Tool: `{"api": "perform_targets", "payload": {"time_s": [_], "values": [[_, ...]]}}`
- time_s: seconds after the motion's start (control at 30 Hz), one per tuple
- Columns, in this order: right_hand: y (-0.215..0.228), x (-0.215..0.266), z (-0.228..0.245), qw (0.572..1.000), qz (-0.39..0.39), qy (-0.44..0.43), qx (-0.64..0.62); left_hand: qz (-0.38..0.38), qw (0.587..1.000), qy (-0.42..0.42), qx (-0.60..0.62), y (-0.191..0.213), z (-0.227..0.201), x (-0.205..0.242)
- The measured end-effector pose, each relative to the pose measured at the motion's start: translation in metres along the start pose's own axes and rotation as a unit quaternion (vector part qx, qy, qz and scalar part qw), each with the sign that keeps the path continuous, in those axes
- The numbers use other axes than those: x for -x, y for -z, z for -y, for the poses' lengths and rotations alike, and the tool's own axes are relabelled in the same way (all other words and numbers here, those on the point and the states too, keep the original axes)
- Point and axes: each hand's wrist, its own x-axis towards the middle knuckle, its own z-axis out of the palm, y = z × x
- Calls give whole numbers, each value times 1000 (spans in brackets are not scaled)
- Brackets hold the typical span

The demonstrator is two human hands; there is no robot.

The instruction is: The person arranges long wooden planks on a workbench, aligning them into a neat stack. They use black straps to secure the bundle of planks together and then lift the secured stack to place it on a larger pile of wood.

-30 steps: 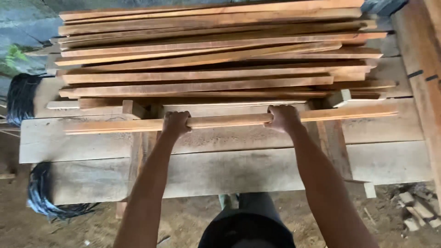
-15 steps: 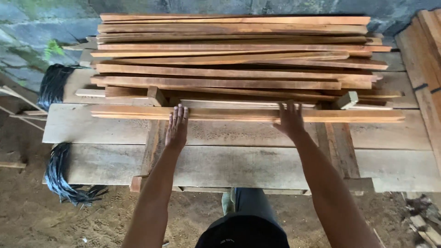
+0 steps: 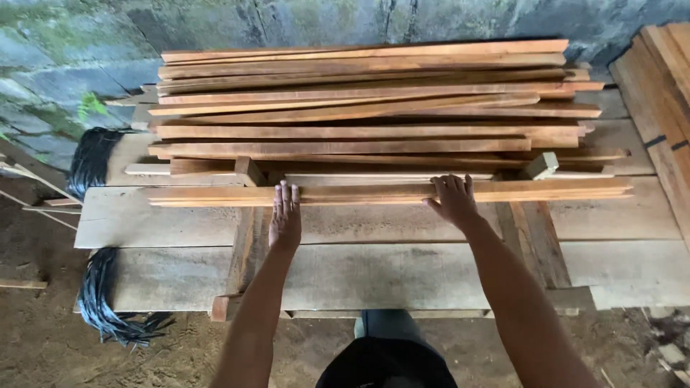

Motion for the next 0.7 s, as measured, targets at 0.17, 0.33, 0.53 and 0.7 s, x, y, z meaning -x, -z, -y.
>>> {"api": "perform_targets", "payload": {"time_s": [0.17, 0.33, 0.53, 0.7], "values": [[14, -1, -1, 998, 49, -15, -22, 23, 1000, -9, 6, 11, -4, 0], [8, 2, 1, 998, 65, -3, -14, -49, 999, -2, 12, -13, -1, 1], [13, 27, 10, 997, -57, 25, -54, 6, 995, 22, -95, -8, -3, -15], [31, 38, 20, 986, -153, 32, -61, -119, 989, 1, -91, -8, 14, -15]]}}
